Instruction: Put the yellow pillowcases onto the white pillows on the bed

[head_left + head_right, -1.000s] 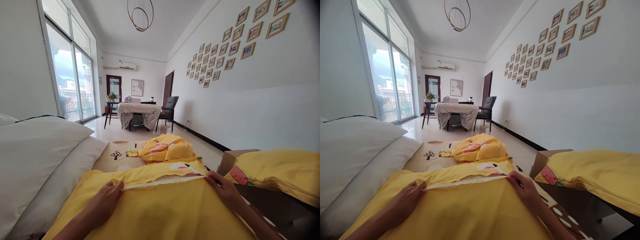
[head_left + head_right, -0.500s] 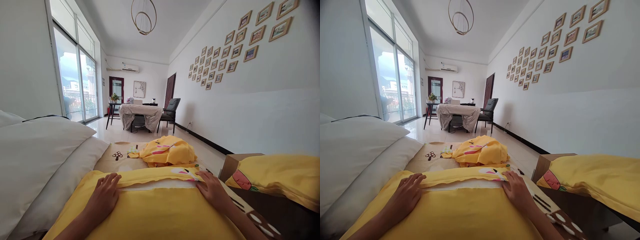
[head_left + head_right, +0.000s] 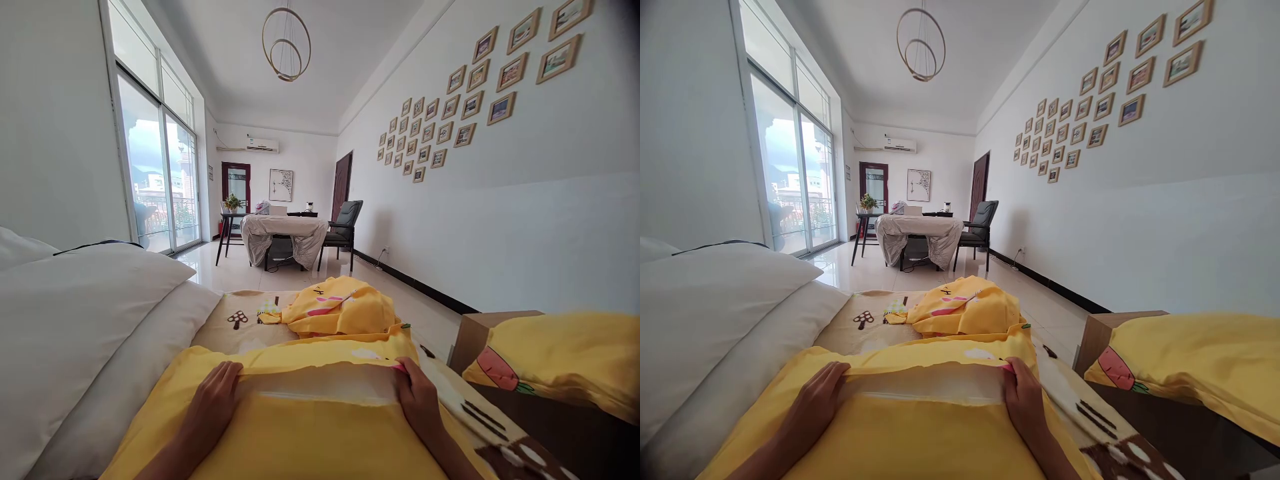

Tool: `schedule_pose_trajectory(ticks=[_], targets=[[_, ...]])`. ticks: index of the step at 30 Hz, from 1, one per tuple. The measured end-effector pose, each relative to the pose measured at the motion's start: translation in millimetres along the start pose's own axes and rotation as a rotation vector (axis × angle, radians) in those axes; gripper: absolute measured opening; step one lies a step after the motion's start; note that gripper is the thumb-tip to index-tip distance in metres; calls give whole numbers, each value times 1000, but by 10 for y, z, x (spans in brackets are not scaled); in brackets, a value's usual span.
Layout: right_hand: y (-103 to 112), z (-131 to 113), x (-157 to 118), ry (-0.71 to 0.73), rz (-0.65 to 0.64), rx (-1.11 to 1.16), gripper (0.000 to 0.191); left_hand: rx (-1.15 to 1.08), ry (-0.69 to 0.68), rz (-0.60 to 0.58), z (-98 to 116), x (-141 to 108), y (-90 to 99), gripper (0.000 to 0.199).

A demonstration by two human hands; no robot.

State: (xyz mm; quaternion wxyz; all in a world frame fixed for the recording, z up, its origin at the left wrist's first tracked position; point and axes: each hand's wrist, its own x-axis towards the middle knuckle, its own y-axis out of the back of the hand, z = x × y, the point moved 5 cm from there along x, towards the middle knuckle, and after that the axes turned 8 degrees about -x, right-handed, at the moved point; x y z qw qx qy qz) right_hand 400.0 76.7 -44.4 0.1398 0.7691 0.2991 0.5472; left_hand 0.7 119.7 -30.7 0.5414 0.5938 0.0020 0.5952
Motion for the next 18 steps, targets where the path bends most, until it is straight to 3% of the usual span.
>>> schedule_pose_trajectory(ticks=[3, 5, 8, 13, 15, 18], targets=[[40, -83, -91, 130, 51, 13, 25, -60, -115, 204, 60, -192, 101, 16], [92, -154, -131, 256, 88, 15, 28, -89, -187, 235, 150, -274, 169, 16], [176, -214, -146, 372, -20, 10, 27, -128, -292, 169, 296, -312, 238, 17], [325, -152, -205, 330, -390, 29, 13, -30, -332, -7, 397, -223, 263, 18], [375, -116, -222, 340, -394, -40, 11, 17, -339, -30, 421, -142, 306, 19], [442, -139, -111, 417, -300, -165, 18, 85, -368, 36, 501, 42, 501, 22]])
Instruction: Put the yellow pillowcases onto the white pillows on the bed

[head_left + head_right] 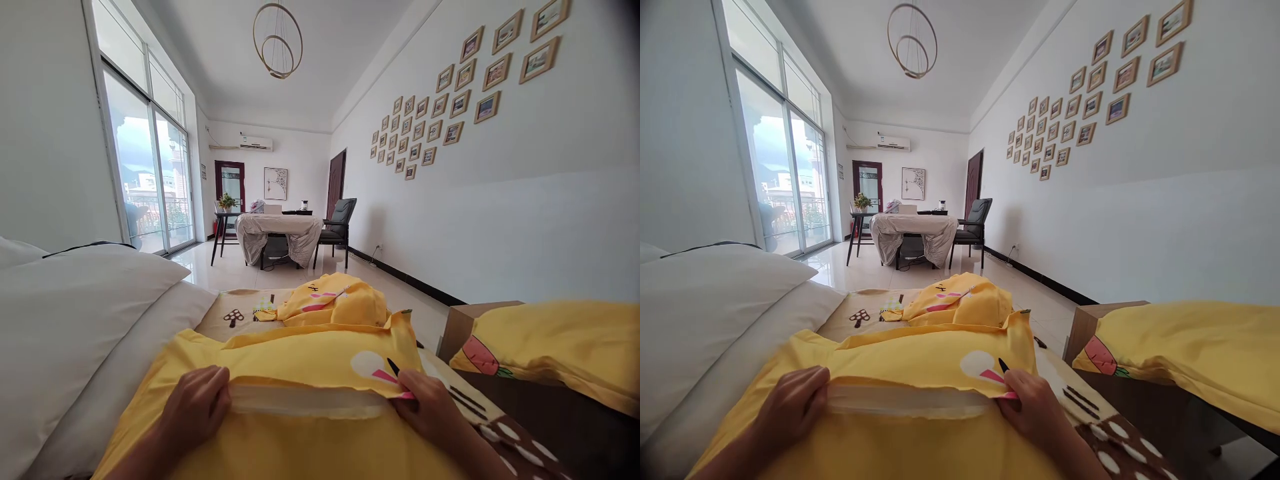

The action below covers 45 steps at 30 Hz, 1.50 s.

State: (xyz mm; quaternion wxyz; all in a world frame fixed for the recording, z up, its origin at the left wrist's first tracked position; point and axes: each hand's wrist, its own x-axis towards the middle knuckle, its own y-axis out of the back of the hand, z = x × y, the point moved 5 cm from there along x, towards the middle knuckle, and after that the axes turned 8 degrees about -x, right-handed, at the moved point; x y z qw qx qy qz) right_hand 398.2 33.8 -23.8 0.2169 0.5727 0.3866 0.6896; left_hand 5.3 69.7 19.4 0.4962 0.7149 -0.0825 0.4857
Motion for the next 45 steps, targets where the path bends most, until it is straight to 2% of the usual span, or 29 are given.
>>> schedule_pose_trajectory(ticks=[2, 3, 5, 7, 9, 11, 13, 16, 18, 19, 20, 22, 25, 27, 30, 31, 33, 35, 37, 39, 41, 43, 45], targets=[[146, 26, 177, -5, 31, -37, 28, 49, 52, 34, -29, 184, 202, 24], [235, 39, 290, -32, 9, -24, 32, 65, 100, 26, -52, 284, 314, 25], [399, 42, 523, -108, -132, 48, 31, 82, 206, -34, -105, 471, 550, 27], [485, -40, 700, -134, -344, 125, 21, 89, 268, -92, -159, 601, 786, 32], [448, -189, 799, -116, -490, 118, 18, 128, 308, -97, -237, 607, 971, 37], [243, -374, 825, -96, -539, 50, 26, 200, 393, -108, -370, 424, 1004, 38], [-97, -582, 790, -85, -532, 8, 33, 251, 534, -186, -532, 56, 842, 37], [-603, -828, 681, -95, -499, 36, 37, 163, 691, -412, -696, -568, 413, 38], [-761, -879, 624, -90, -485, 82, 39, 140, 751, -517, -743, -780, 250, 43], [-769, -864, 609, -83, -482, 101, 39, 154, 760, -567, -743, -787, 221, 44], [-732, -827, 606, -74, -478, 118, 36, 180, 744, -614, -718, -724, 220, 44], [-578, -731, 629, -32, -497, 156, 29, 247, 615, -691, -561, -429, 249, 37], [-326, -653, 715, 90, -588, 227, 26, 275, 256, -702, -13, 182, 199, 30], [-247, -647, 775, 151, -629, 261, 28, 148, 58, -699, 476, 508, 8, 25], [-345, -625, 793, 120, -671, 366, 24, 51, -379, -741, 1227, 743, -511, 10], [-424, -614, 770, 96, -702, 442, 22, 87, -499, -720, 1407, 770, -707, 14], [-583, -578, 702, 52, -764, 595, 17, 129, -588, -659, 1619, 793, -1093, 20], [-668, -527, 650, 49, -774, 668, 13, 130, -641, -516, 1713, 782, -1389, 20], [-654, -463, 630, 55, -730, 640, 8, 113, -692, -321, 1730, 722, -1575, 18], [-569, -403, 635, 36, -667, 566, 7, 112, -701, -129, 1693, 632, -1673, 17], [-458, -342, 657, -27, -588, 439, 15, 123, -611, -14, 1622, 563, -1714, 19], [-344, -290, 691, -103, -486, 267, 17, 97, -470, -13, 1547, 539, -1716, 16], [-260, -266, 725, -169, -403, 108, 16, 32, -354, -113, 1488, 554, -1710, 10]])
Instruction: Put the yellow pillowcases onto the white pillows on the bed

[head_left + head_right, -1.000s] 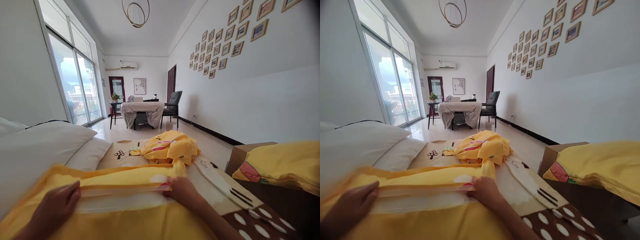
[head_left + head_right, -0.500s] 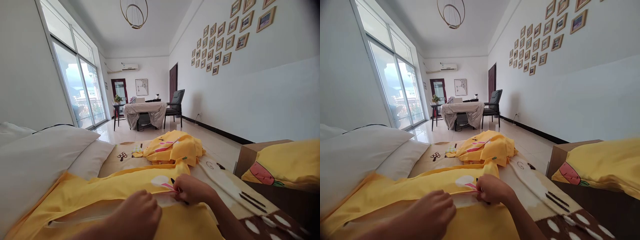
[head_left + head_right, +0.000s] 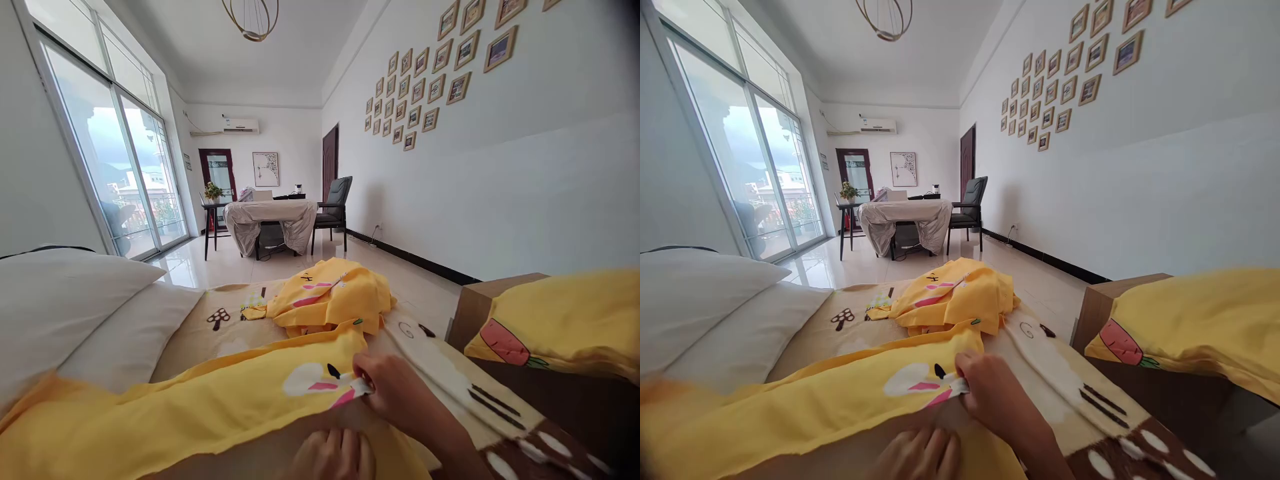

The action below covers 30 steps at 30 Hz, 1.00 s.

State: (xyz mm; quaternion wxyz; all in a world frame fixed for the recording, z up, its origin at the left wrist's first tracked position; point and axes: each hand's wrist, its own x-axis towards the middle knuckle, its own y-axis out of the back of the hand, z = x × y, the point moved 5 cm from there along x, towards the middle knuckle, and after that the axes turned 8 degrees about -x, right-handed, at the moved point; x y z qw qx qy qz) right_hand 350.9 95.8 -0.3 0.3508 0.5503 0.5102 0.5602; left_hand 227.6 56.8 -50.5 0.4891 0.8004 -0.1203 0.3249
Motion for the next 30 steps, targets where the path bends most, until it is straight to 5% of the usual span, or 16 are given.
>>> schedule_pose_trajectory(ticks=[5, 10, 14, 18, 22, 26, 30], targets=[[40, -49, -2, -153, 52, -101, 24, -124, -9, -282, -107, 35, -12, 13], [-52, -82, -9, -166, -43, 112, 21, -245, -11, -493, -160, 43, -56, 42], [-150, -26, 132, -83, -2, 368, 18, -377, 115, -683, -195, 86, -57, 36], [-335, 32, 264, -4, -122, 740, 5, -482, 264, -662, -320, 178, 54, 30], [-326, 65, 236, 46, -212, 878, 21, -525, 347, -547, -409, 232, 127, 28], [-176, 60, 143, 67, -149, 619, 40, -458, 339, -574, -381, 208, 66, 21], [-52, 54, 82, -116, 82, 212, 42, -423, 317, -578, -341, 190, 6, 23]])
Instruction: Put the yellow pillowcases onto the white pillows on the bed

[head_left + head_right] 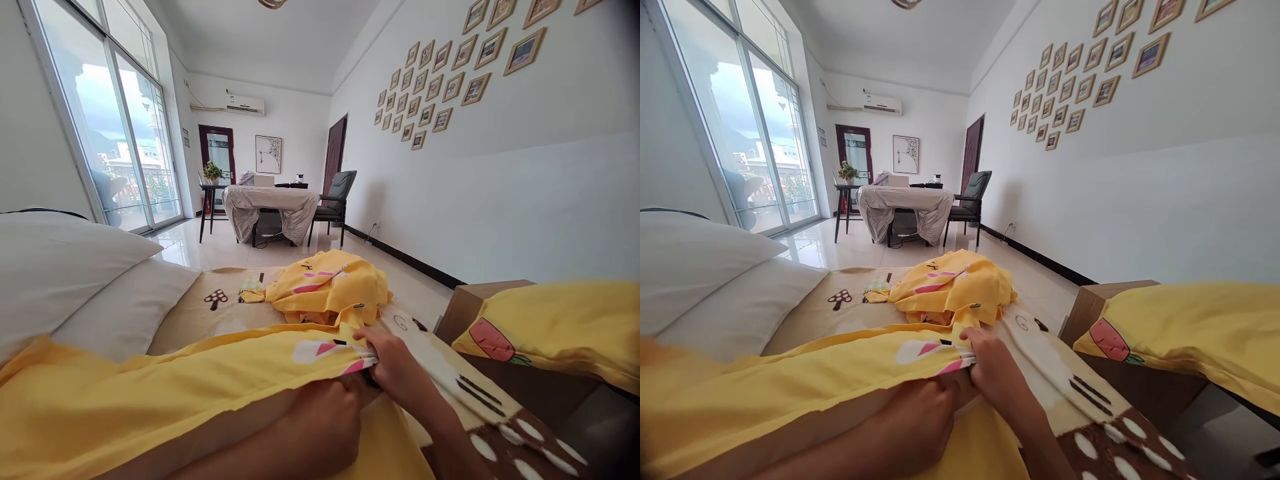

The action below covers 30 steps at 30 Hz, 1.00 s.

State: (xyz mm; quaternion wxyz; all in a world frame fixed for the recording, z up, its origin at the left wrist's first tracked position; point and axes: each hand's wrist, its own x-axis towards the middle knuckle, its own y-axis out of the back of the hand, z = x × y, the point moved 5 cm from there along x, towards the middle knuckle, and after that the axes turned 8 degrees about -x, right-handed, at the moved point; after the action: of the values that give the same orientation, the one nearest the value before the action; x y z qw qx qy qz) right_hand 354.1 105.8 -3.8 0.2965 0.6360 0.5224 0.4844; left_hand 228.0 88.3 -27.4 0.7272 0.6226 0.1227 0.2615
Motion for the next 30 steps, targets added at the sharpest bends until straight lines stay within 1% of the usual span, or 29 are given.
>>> schedule_pose_trajectory(ticks=[2, 4, 6, 8, 10, 11, 12, 14, 16, 18, 20, 23, 25, 27, 29, 30], targets=[[8, -24, -13, -59, 59, -98, 33, 2, -18, -18, 15, 8, -8, 23], [-10, -45, -1, -58, 69, -67, 26, -2, -10, -32, 18, 16, 5, 22], [-32, -39, 34, -42, 80, 38, 20, -4, 0, -18, 12, 25, 31, 24], [-69, -3, 89, -39, 87, 162, 14, 1, -23, -4, 12, 34, 37, 27], [-134, 29, 151, -16, 62, 329, 9, -2, -61, 5, 15, 42, 22, 30], [-178, 39, 180, -1, 29, 429, 6, -5, -63, 7, 11, 46, 11, 31], [-221, 48, 203, 8, -8, 530, 6, -6, -49, 10, 2, 49, 2, 32], [-286, 70, 231, -7, -65, 691, 11, -11, 3, 23, -18, 51, -3, 38], [-301, 86, 235, -31, -76, 785, 19, -28, 60, 35, -36, 45, 7, 47], [-278, 88, 226, -37, -65, 826, 22, -65, 101, 31, -53, 35, 17, 58], [-246, 87, 216, -38, -46, 819, 23, -129, 121, 58, -80, 25, 38, 64], [-212, 106, 210, -38, 10, 738, 23, -223, 143, 120, -131, 24, 62, 60], [-199, 127, 210, -35, 64, 671, 25, -230, 183, 90, -158, 35, 39, 54], [-184, 144, 205, -39, 119, 559, 33, -204, 227, 53, -169, 45, 19, 51], [-156, 146, 190, -57, 175, 371, 41, -180, 236, 47, -155, 50, 22, 48], [-137, 139, 178, -66, 199, 269, 41, -172, 232, 51, -143, 50, 28, 46]])
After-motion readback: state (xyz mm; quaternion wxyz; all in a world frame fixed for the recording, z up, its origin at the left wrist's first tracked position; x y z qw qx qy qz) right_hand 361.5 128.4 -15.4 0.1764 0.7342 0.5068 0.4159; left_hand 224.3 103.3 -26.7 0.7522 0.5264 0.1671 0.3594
